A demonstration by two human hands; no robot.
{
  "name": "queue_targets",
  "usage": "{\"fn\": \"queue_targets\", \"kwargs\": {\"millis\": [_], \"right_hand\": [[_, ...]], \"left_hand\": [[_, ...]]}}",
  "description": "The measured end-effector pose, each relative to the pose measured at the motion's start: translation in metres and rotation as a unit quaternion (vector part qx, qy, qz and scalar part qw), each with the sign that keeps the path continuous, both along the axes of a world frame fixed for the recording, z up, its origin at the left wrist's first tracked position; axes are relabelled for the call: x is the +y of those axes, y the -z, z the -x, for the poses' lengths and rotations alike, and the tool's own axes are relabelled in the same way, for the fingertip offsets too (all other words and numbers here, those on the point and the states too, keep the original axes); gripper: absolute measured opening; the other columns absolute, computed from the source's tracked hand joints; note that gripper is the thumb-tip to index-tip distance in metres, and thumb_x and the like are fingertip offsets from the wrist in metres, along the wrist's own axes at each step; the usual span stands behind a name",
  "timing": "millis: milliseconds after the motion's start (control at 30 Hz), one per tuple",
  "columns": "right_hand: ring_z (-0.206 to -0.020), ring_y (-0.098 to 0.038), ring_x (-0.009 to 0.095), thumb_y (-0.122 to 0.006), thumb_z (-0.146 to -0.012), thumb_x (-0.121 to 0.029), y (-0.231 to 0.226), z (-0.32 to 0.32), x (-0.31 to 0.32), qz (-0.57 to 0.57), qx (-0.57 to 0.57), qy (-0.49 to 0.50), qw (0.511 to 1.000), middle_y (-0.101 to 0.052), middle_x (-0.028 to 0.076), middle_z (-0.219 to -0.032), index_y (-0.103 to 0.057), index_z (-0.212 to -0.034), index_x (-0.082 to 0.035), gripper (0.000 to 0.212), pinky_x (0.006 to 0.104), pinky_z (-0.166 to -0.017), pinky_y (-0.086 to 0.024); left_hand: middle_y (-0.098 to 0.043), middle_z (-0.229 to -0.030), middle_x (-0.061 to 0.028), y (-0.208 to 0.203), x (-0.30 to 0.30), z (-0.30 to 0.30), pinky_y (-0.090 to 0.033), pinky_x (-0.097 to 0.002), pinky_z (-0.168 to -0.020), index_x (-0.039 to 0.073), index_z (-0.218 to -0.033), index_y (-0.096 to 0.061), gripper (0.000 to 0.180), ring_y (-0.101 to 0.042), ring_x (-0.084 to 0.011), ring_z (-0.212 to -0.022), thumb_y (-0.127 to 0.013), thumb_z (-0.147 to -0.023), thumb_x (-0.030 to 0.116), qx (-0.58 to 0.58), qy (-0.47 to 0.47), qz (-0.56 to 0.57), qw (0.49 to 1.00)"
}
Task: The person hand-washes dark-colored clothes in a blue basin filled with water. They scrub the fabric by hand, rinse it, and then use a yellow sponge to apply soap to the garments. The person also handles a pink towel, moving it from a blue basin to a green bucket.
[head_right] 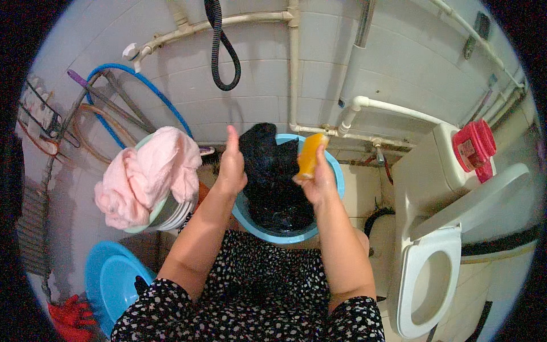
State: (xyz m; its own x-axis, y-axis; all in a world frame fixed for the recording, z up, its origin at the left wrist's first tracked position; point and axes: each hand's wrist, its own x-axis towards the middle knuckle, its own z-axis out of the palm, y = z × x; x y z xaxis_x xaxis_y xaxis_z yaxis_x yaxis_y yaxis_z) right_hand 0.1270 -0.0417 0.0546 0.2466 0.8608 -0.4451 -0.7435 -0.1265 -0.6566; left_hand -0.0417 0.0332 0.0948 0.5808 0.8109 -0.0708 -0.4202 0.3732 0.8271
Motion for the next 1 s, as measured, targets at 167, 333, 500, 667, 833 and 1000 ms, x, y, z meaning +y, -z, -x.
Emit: {"fn": "queue_targets", "kwargs": {"millis": [167,333,500,667,833,1000], "right_hand": [[-0.111,-0.047,0.023,-0.051,-0.082,-0.056,0.002,0.037,-0.007,-0.123,0.116,-0.128,0.977,-0.05,0.004,-0.12,-0.045,-0.124,-0.018,0.057,0.0443,-0.094,-0.036],[-0.102,-0.053,0.023,-0.059,-0.083,-0.024,0.003,0.02,-0.003,-0.084,0.122,-0.015,0.989,-0.055,0.009,-0.111,-0.05,-0.113,-0.007,0.035,0.0401,-0.085,-0.046],[-0.092,-0.058,0.026,-0.06,-0.078,-0.012,-0.016,-0.006,0.005,-0.138,0.154,0.088,0.974,-0.061,0.01,-0.099,-0.055,-0.104,-0.004,0.027,0.0431,-0.084,-0.046],[-0.098,-0.056,0.029,-0.057,-0.079,-0.013,-0.04,-0.025,-0.003,-0.257,0.129,0.117,0.951,-0.06,0.011,-0.105,-0.056,-0.107,-0.004,0.03,0.046,-0.089,-0.043],[-0.103,-0.054,0.03,-0.055,-0.078,-0.011,-0.061,0.008,-0.024,-0.321,0.141,0.018,0.936,-0.055,0.016,-0.113,-0.045,-0.12,0.003,0.045,0.044,-0.093,-0.042],[-0.101,-0.055,0.025,-0.061,-0.078,-0.013,-0.036,-0.006,-0.025,-0.177,-0.027,-0.037,0.983,-0.057,0.012,-0.109,-0.047,-0.12,-0.002,0.045,0.0402,-0.089,-0.043]], "left_hand": [[-0.054,-0.094,-0.026,0.019,-0.011,-0.029,-0.037,-0.0439,-0.085,-0.003,-0.1,-0.054,0.038,-0.049,-0.0403,-0.095,-0.039,-0.09,0.03,0.42,-0.059,-0.446,0.788],[-0.041,-0.114,-0.0181,0.024,-0.025,-0.033,-0.031,-0.0462,-0.093,-0.001,-0.116,-0.045,0.045,-0.039,-0.034,-0.107,-0.05,-0.084,0.03,0.398,-0.041,-0.573,0.715],[-0.045,-0.115,-0.0148,0.031,-0.024,-0.033,-0.04,-0.0387,-0.087,0.0,-0.102,-0.049,0.035,-0.048,-0.0281,-0.103,-0.053,-0.084,0.03,0.267,-0.117,-0.442,0.849],[-0.062,-0.075,-0.0081,0.063,-0.012,-0.022,-0.049,-0.0297,-0.066,0.001,-0.077,-0.057,0.084,-0.062,-0.0221,-0.073,-0.016,-0.079,0.075,0.261,0.381,0.026,0.887],[-0.044,-0.13,-0.0083,0.085,-0.046,-0.05,-0.032,-0.0414,-0.099,0.01,-0.129,-0.042,0.085,-0.04,-0.0217,-0.12,-0.029,-0.075,0.075,-0.255,0.239,0.274,0.896],[-0.053,-0.12,-0.0102,0.032,0.01,-0.019,-0.033,-0.0447,-0.099,0.008,-0.115,-0.054,0.046,-0.046,-0.0299,-0.112,-0.037,-0.09,0.042,-0.319,-0.035,0.235,0.917]]}}
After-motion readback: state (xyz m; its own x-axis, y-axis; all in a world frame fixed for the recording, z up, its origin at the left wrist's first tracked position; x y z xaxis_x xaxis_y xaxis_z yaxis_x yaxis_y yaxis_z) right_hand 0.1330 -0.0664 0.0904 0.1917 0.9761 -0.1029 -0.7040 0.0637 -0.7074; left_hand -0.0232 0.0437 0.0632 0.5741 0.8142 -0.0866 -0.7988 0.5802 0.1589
